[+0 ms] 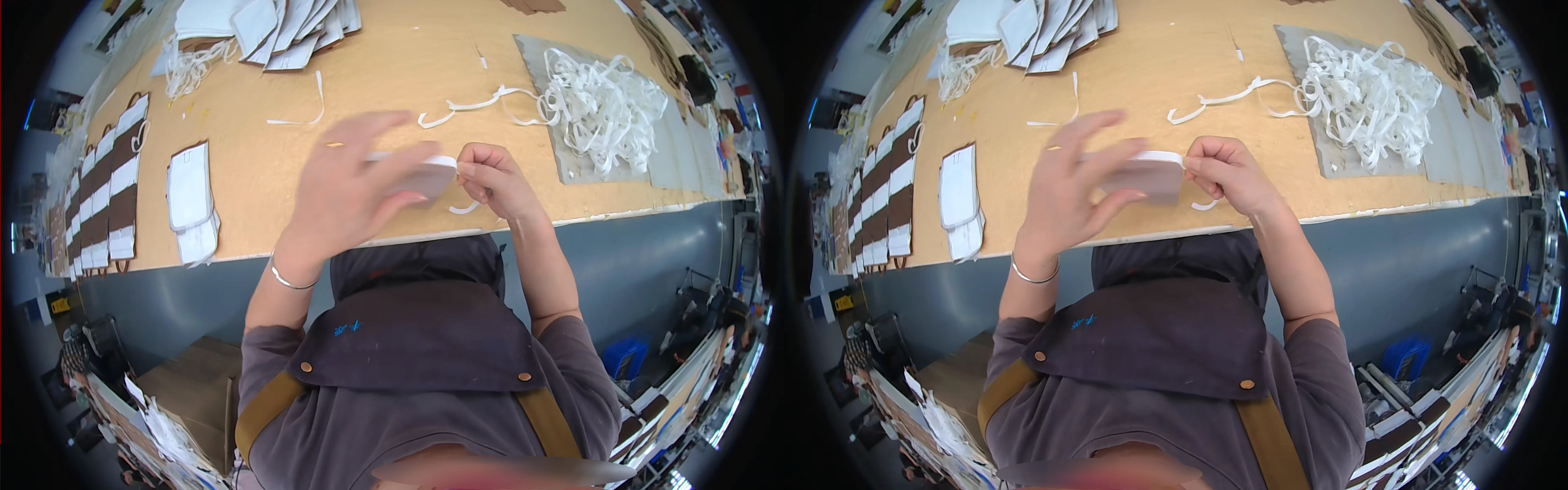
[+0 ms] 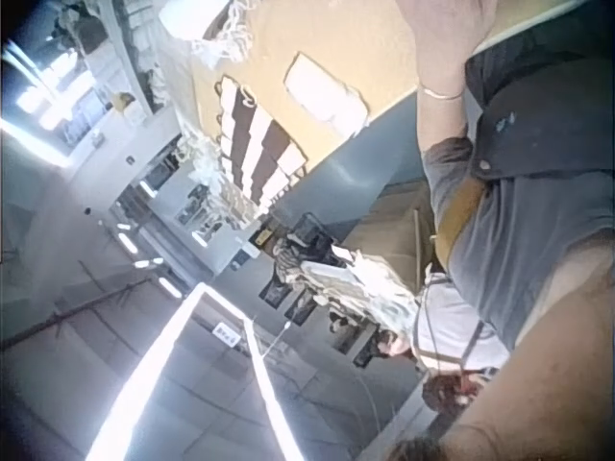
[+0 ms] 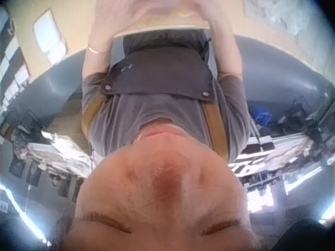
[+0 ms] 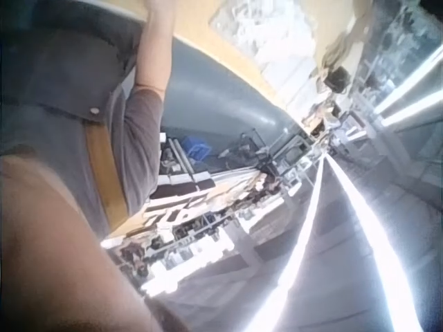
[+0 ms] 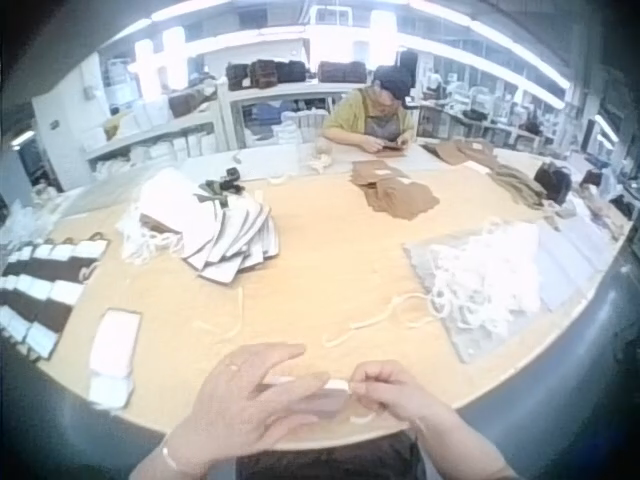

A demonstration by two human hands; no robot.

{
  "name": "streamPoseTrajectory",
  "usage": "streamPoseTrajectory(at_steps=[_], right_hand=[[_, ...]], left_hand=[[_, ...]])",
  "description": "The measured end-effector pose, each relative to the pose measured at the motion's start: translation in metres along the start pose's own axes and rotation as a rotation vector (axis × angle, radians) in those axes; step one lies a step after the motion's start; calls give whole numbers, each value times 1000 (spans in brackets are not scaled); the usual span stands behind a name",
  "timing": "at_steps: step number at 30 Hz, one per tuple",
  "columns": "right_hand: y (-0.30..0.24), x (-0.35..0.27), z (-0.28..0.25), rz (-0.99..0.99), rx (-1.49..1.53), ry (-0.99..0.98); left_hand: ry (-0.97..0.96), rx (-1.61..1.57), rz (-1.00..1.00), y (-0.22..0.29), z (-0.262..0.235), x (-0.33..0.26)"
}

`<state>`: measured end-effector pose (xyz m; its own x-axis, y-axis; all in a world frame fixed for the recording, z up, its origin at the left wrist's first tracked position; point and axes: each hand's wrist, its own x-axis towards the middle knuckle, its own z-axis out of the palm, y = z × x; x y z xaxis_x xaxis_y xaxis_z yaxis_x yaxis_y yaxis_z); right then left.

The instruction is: Applying adhesive tape to edges and folding them over to finish leather pieces.

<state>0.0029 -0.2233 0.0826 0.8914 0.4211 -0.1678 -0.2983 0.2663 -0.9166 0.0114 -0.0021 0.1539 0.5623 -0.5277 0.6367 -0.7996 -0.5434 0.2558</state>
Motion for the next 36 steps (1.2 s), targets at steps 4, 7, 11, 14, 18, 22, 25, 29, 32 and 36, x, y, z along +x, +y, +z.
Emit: streamPoseTrajectory(at_steps=[4, 7, 11, 14, 18, 22, 25, 29, 32, 36], right_hand=[[-3, -1, 8, 1, -56, 53], [10, -7, -5, 20, -1, -44], [35, 2, -15, 47, -13, -5], [43, 17, -2, 74, -137, -45], [49, 32, 14, 81, -221, -23], [55, 35, 20, 89, -241, 5], [59, 36, 20, 78, -248, 0], [56, 36, 23, 98, -253, 32], [55, 36, 24, 117, -224, 28], [52, 36, 23, 130, -225, 16]], left_hand=[[-447, 49, -36, 2, 9, 3], [-275, -126, -35, -21, 4, -13], [55, -410, -236, -44, -14, -51], [158, -522, -368, -51, -24, -79], [234, -550, -380, -58, -24, -101], [280, -578, -391, -59, -23, -105], [298, -597, -404, -59, -24, -106], [298, -610, -428, -60, -23, -109], [315, -622, -430, -59, -22, -110], [321, -629, -422, -59, -22, -111]])
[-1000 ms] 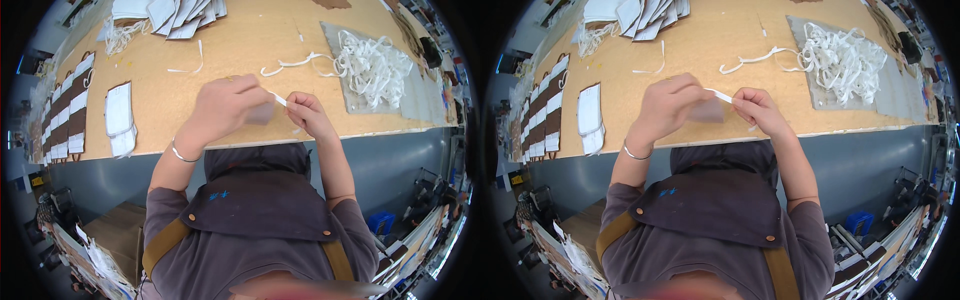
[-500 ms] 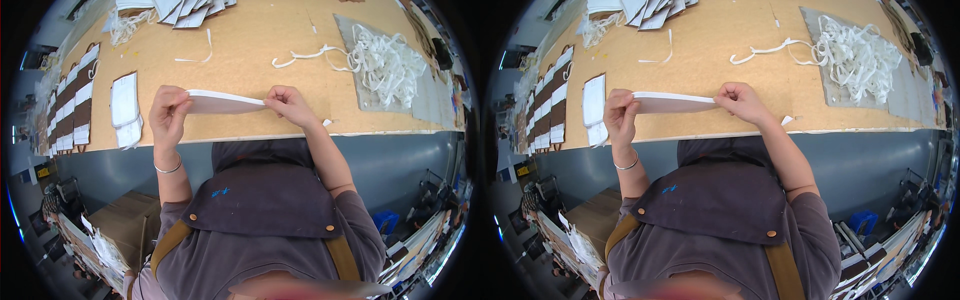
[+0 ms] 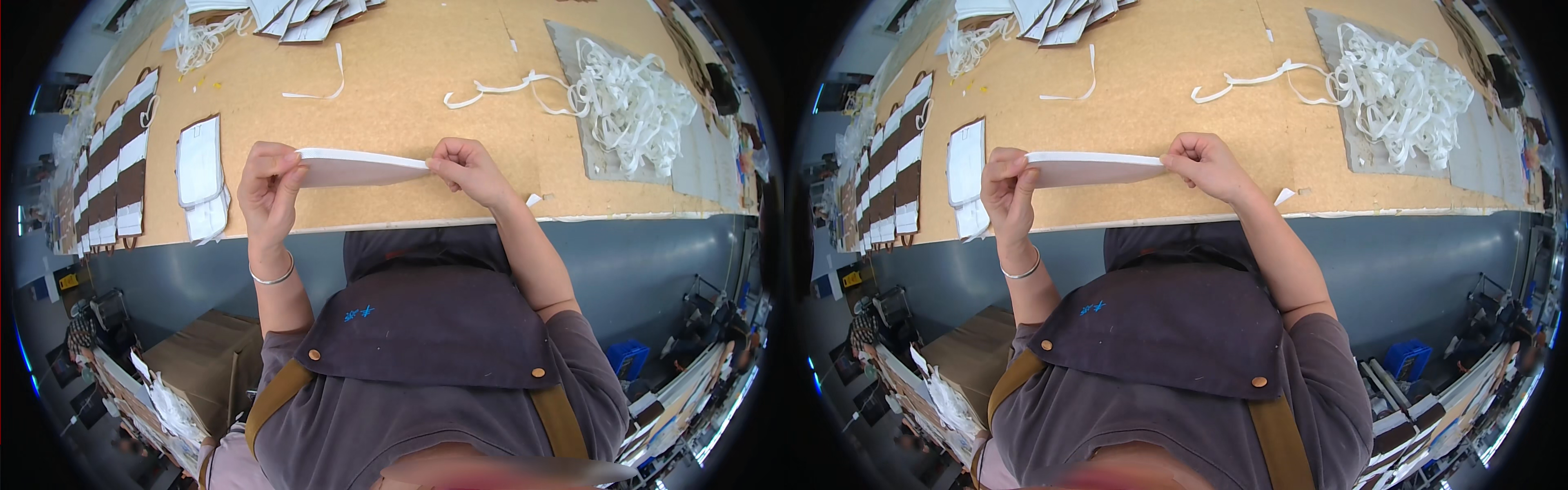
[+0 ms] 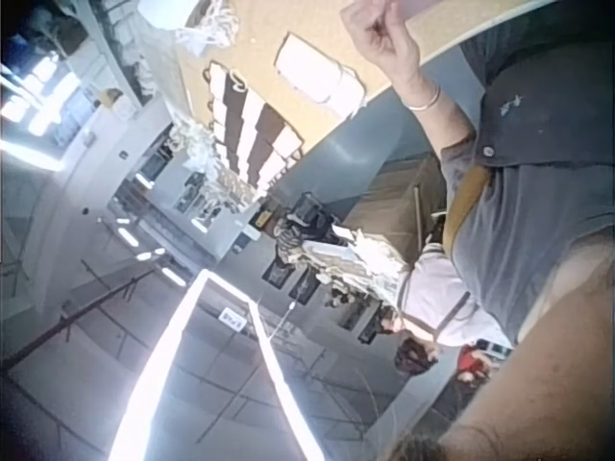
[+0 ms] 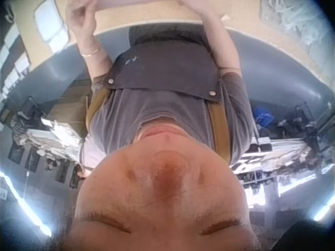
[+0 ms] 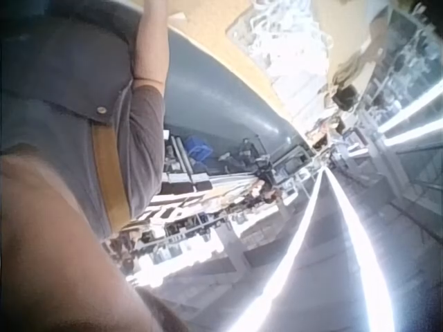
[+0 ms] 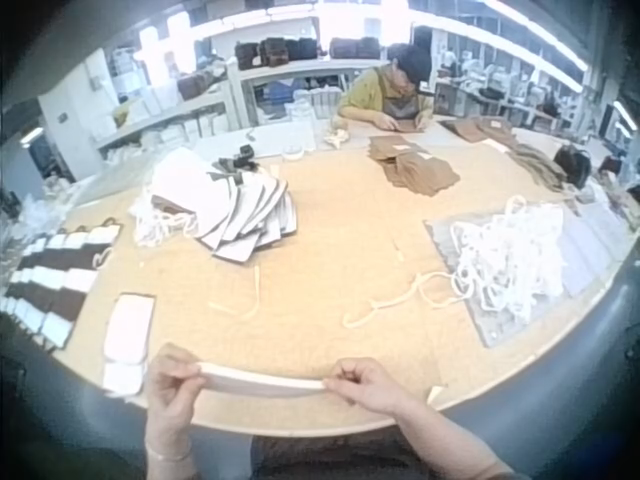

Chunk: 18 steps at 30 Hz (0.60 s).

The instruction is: Applying adhesive tape to edges and folding them over to finish leather pieces.

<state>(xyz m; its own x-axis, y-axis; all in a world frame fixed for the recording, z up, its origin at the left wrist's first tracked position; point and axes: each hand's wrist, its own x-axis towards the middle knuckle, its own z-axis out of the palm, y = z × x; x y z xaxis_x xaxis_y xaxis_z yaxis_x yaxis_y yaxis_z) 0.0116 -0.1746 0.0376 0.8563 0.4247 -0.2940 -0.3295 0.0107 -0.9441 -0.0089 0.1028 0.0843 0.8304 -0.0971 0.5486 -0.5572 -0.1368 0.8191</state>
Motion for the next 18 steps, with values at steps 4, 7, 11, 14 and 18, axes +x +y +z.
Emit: streamPoseTrajectory(at_steps=[4, 7, 11, 14, 18], right_hand=[[-7, -1, -3, 27, -215, 14], [-5, 1, -15, 135, -216, -11], [11, 6, -19, -2, -430, 167], [-21, 9, 21, -602, -442, 298], [-30, 30, 45, -594, -633, -26]], left_hand=[[-12, -2, -3, -1, 0, 0], [7, 2, -6, -2, -2, 1], [39, 0, -19, 1, -4, 0], [35, -6, -40, 6, 1, -3], [-71, 62, -55, 17, 5, 3]])
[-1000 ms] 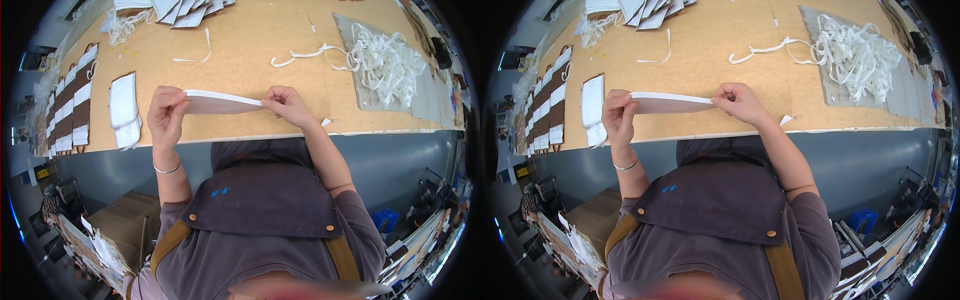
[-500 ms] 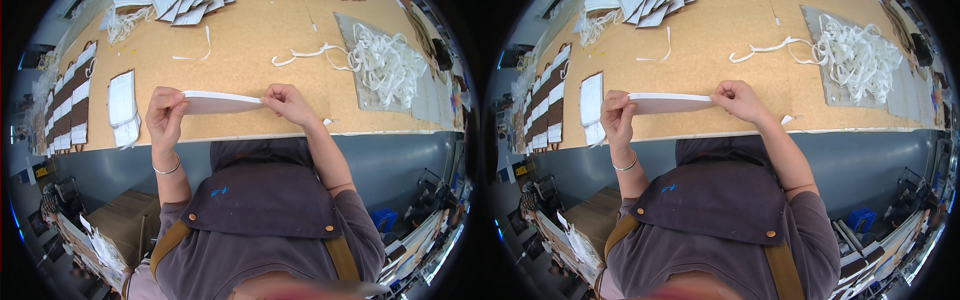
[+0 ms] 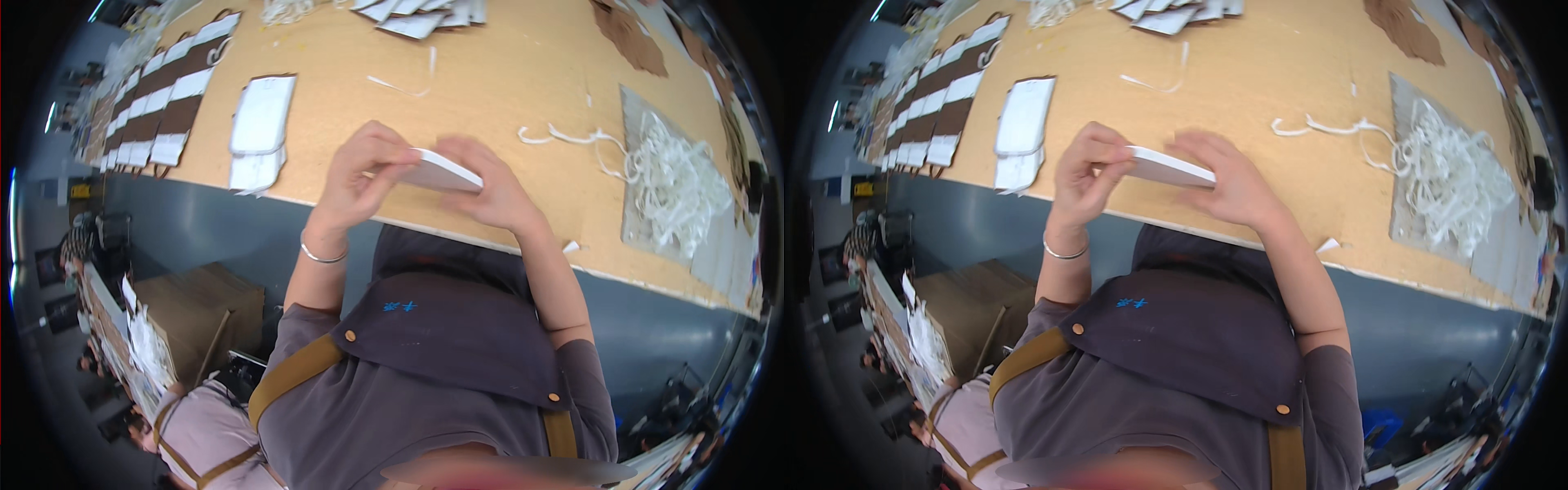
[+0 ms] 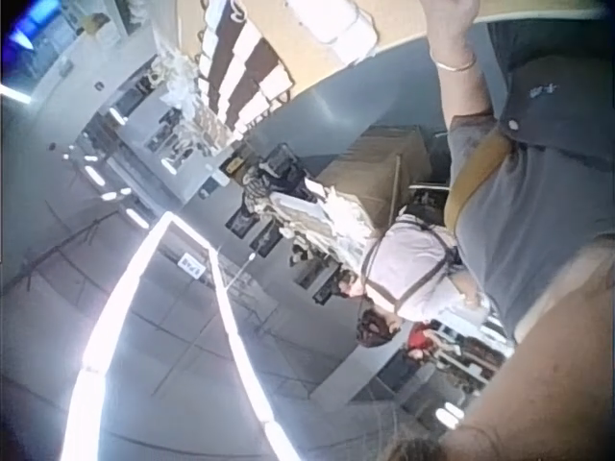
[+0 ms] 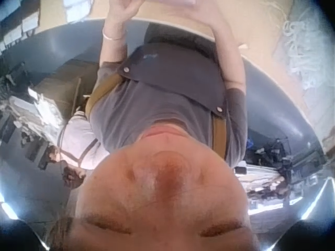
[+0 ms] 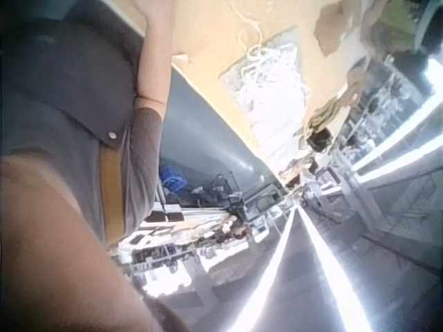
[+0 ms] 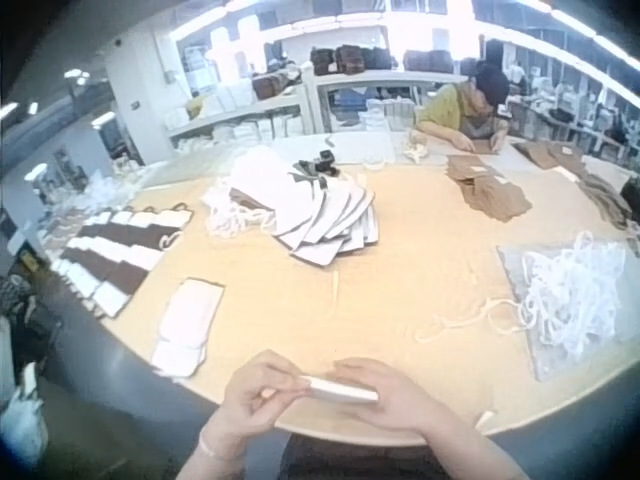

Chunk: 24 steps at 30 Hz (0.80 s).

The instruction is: Applying adhesive tape to edges and folding them over to finish leather pieces.

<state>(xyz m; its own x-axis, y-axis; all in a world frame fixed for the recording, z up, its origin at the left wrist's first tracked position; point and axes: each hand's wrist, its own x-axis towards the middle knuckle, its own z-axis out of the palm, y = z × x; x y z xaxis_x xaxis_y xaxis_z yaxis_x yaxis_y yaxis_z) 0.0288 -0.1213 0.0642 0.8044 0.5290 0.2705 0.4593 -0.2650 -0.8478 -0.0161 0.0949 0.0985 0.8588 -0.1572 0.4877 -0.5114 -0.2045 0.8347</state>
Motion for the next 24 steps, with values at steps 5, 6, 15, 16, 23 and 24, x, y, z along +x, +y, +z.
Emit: streamPoseTrajectory(at_steps=[5, 6, 15, 16, 23, 24], right_hand=[[55, -14, -11, 437, 455, -71], [71, -16, -21, 510, 573, 38], [109, -33, -115, 551, 1085, 728], [98, -38, -114, 514, 1092, 743], [92, -83, -80, 671, 1182, 603], [93, -84, -77, 668, 1184, 600]], left_hand=[[190, 389, -94, -21, -37, -6], [310, 675, -164, -35, -57, -12], [194, 1409, -733, -110, -133, -60], [185, 1429, -737, -110, -132, -59], [110, 1341, -887, -104, -142, -38], [114, 1343, -887, -106, -142, -35]])
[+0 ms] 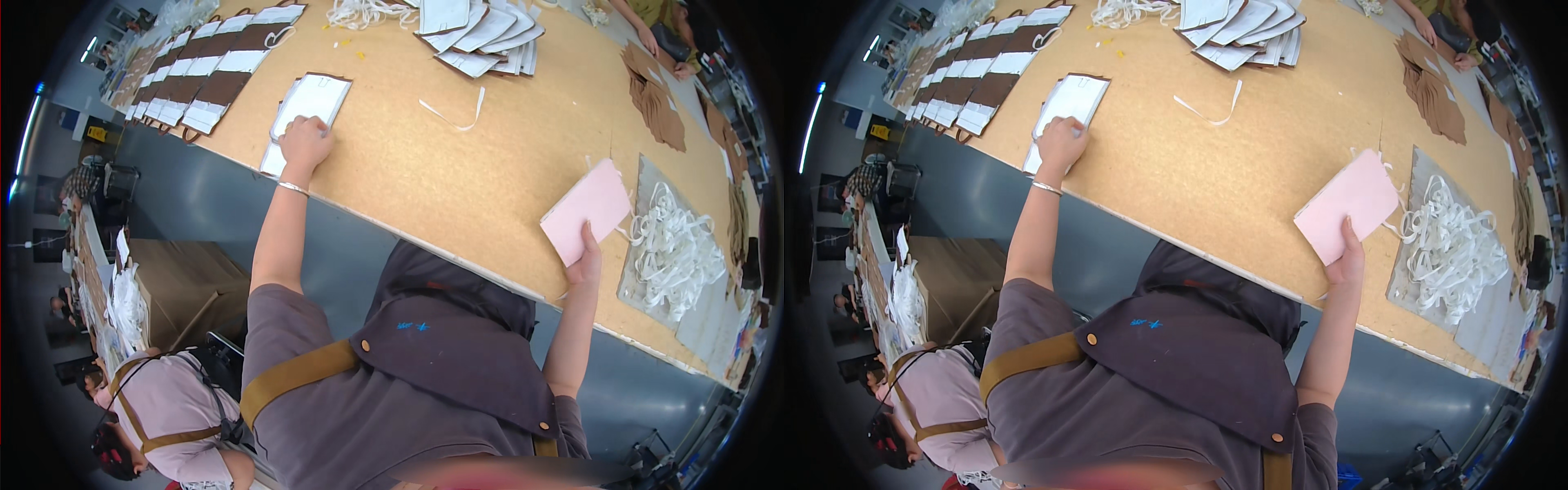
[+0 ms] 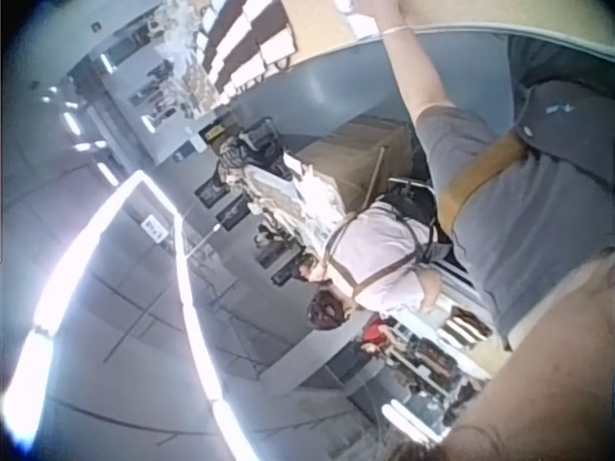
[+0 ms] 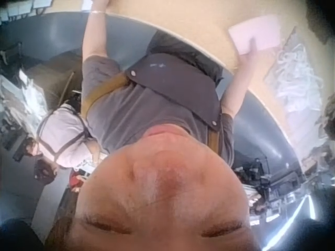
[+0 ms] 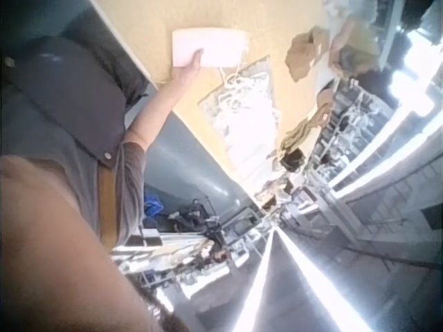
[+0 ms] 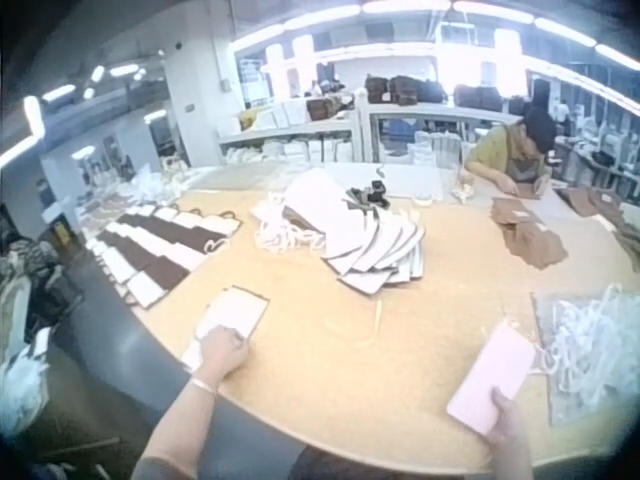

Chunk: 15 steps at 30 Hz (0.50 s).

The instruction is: Applying adhesive tape to edges and folding them over to finish leather pieces.

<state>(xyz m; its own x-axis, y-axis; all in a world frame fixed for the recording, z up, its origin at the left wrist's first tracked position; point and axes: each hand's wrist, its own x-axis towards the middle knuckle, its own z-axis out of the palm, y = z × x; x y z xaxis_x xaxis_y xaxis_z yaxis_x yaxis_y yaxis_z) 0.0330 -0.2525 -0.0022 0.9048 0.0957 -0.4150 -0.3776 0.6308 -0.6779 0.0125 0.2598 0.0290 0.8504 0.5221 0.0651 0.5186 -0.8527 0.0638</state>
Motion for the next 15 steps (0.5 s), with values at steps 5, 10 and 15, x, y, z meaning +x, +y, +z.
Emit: streamPoseTrajectory(at_steps=[5, 10, 15], right_hand=[[6, 1, -3, -1, -101, -46], [13, -1, -8, -44, -97, -31], [13, -1, -10, -55, -112, -66]], left_hand=[[501, 25, 159, 9, 37, 33], [47, 168, 98, 34, 35, 32], [133, 14, 201, 26, 10, 8]])
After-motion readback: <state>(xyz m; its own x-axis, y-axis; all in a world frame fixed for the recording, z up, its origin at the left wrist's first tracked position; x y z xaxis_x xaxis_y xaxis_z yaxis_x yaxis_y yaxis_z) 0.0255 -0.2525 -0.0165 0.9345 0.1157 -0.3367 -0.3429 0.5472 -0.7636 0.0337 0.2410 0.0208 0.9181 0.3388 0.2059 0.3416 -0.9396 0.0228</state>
